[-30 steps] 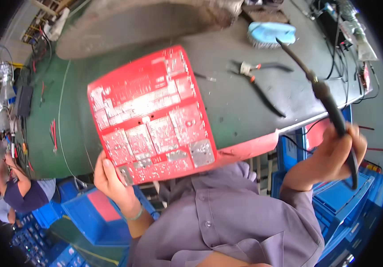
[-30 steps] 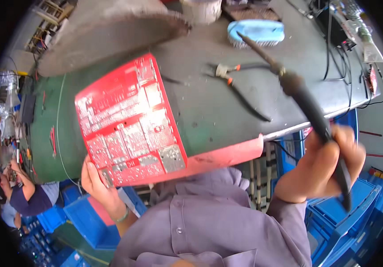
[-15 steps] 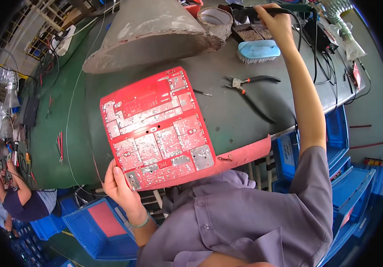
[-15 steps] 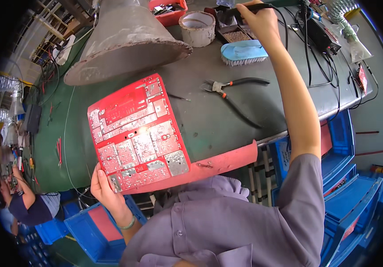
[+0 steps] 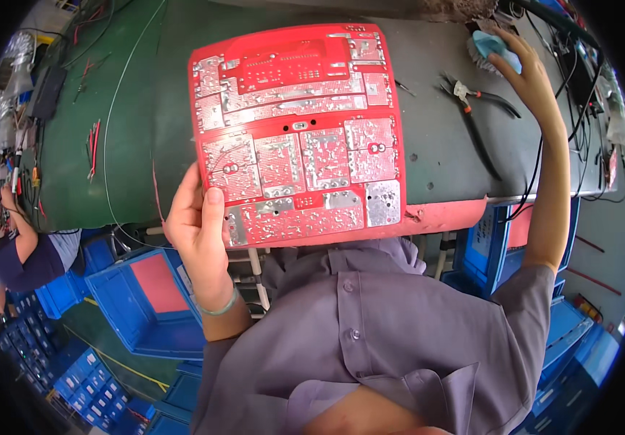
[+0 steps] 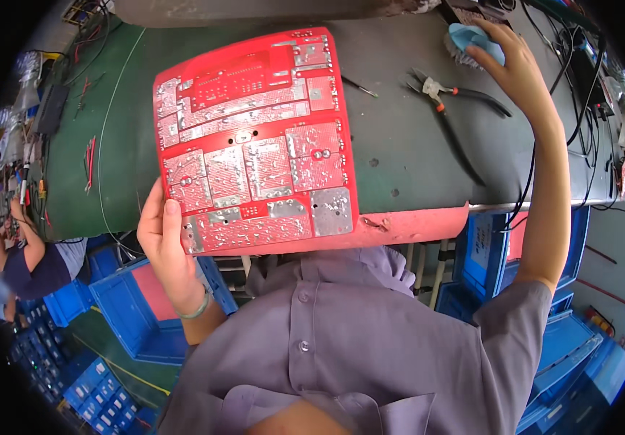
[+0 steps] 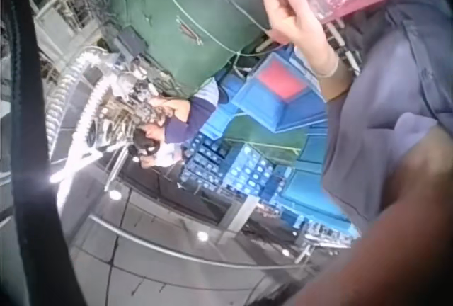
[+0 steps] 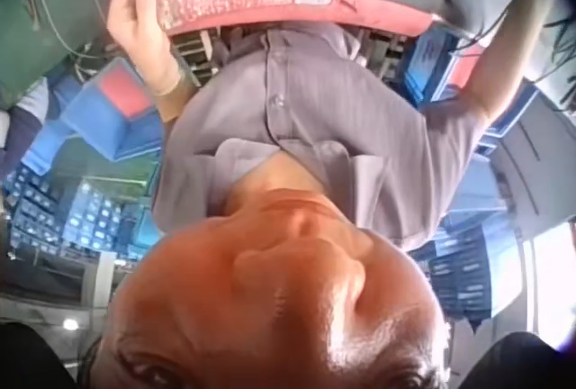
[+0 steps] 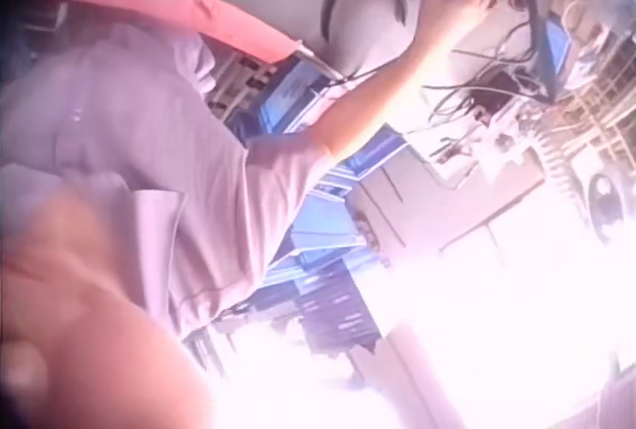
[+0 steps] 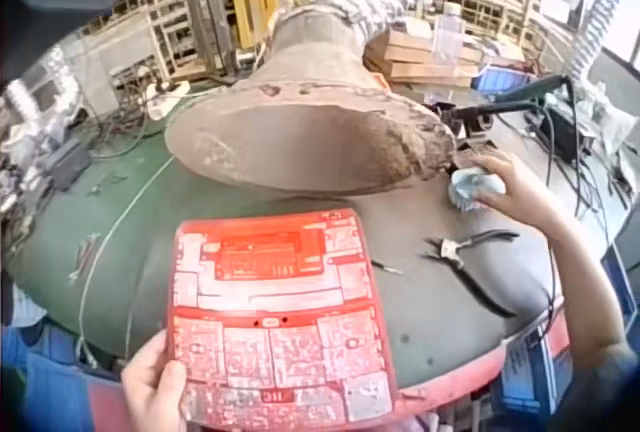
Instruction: Soldering components onto a printed circuit board and trimming excess leads.
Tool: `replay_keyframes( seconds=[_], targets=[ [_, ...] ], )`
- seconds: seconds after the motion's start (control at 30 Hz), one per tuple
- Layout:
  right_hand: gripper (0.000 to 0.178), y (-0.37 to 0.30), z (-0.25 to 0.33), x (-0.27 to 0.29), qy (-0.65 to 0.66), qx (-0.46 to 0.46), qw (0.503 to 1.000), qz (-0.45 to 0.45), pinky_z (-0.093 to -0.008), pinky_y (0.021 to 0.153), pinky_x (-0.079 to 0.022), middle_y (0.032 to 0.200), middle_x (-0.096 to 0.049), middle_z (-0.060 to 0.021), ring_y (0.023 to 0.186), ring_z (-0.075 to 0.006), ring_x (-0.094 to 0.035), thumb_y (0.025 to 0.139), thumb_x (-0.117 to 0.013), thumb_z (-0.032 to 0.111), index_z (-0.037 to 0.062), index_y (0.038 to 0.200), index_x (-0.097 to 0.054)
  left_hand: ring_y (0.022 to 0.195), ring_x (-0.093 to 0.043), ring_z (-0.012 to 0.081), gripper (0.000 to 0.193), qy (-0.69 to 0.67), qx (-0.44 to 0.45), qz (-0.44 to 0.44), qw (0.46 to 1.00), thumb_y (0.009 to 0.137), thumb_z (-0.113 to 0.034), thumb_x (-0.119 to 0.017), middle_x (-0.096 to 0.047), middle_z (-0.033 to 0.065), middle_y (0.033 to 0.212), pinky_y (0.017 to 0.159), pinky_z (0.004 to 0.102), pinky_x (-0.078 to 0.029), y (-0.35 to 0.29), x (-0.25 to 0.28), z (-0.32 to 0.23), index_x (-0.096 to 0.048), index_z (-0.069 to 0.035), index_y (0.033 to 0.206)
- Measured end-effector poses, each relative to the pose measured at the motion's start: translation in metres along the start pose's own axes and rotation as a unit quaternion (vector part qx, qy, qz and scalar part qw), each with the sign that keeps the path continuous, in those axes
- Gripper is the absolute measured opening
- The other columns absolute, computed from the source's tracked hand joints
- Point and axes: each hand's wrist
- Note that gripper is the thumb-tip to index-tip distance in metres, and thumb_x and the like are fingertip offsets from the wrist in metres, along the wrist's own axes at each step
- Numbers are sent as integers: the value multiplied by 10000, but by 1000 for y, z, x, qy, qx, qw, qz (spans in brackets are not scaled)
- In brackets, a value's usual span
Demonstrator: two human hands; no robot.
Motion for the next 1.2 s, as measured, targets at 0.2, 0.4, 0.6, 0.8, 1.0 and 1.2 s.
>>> replay_keyframes(
  seconds=[0.2, 0.4, 0.6, 0.8, 1.0, 1.2],
  targets=[
    [347, -3, 10, 14, -11, -37, 997, 73, -334, 845, -460, 1044, -621, -113, 949, -278, -603, 893, -648, 222, 61, 1198, -611, 751, -502, 18, 414, 34, 38, 22, 998, 960, -81, -560, -663, 55, 1046, 625, 173, -371, 1, -4, -8, -482, 66, 1339],
    [423, -33, 88, 38, 63, 32, 997, 34, -348, 802, -472, 1010, -601, -131, 863, -280, -580, 791, -688, 76, 65, 1206, -609, 822, -521, 47, 461, -7, 3, -1, 1000, 961, -66, -546, -665, 76, 1065, 708, 199, -382, 0, -12, -6, -427, 61, 1387],
    [522, -40, 196, 29, 253, 258, 916, 175, -355, 577, -502, 838, -607, -112, 692, -260, -612, 585, -825, 124, 4, 1065, -655, 509, -369, -44, 508, 44, -10, 7, 999, 956, -55, -520, -687, 80, 1091, 435, 139, -253, 4, -10, -9, -373, 44, 1432],
    [370, 35, 156, -17, 242, -57, 959, 137, -328, 654, -503, 899, -650, -87, 754, -142, -604, 755, -727, 60, -11, 1099, -609, 514, -385, -48, 500, 33, -18, -3, 999, 954, -48, -516, -676, 90, 1129, 430, 137, -265, 6, -10, -3, -383, 41, 1428],
    [594, -59, 197, 36, 328, 173, 883, 289, -418, 659, -512, 840, -622, -164, 752, -366, -631, 636, -805, 23, -6, 1194, -604, 623, -481, -29, 477, 26, 9, 9, 1000, 955, -49, -507, -656, 96, 1162, 512, 135, -347, 3, -10, -10, -400, 73, 1404],
    [439, -36, 72, 7, -10, -110, 994, -10, -340, 848, -483, 1014, -654, -162, 898, -278, -642, 881, -657, 192, 72, 1295, -580, 1141, -581, 190, 446, 11, 5, 21, 1000, 981, -78, -440, -580, 172, 1268, 971, 304, -442, -14, -15, -14, -395, 122, 1377]
  ],
)
Point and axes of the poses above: each hand's wrist, its own y-axis towards the middle knuckle, its own x-axis out of the back of the hand, z = x × y
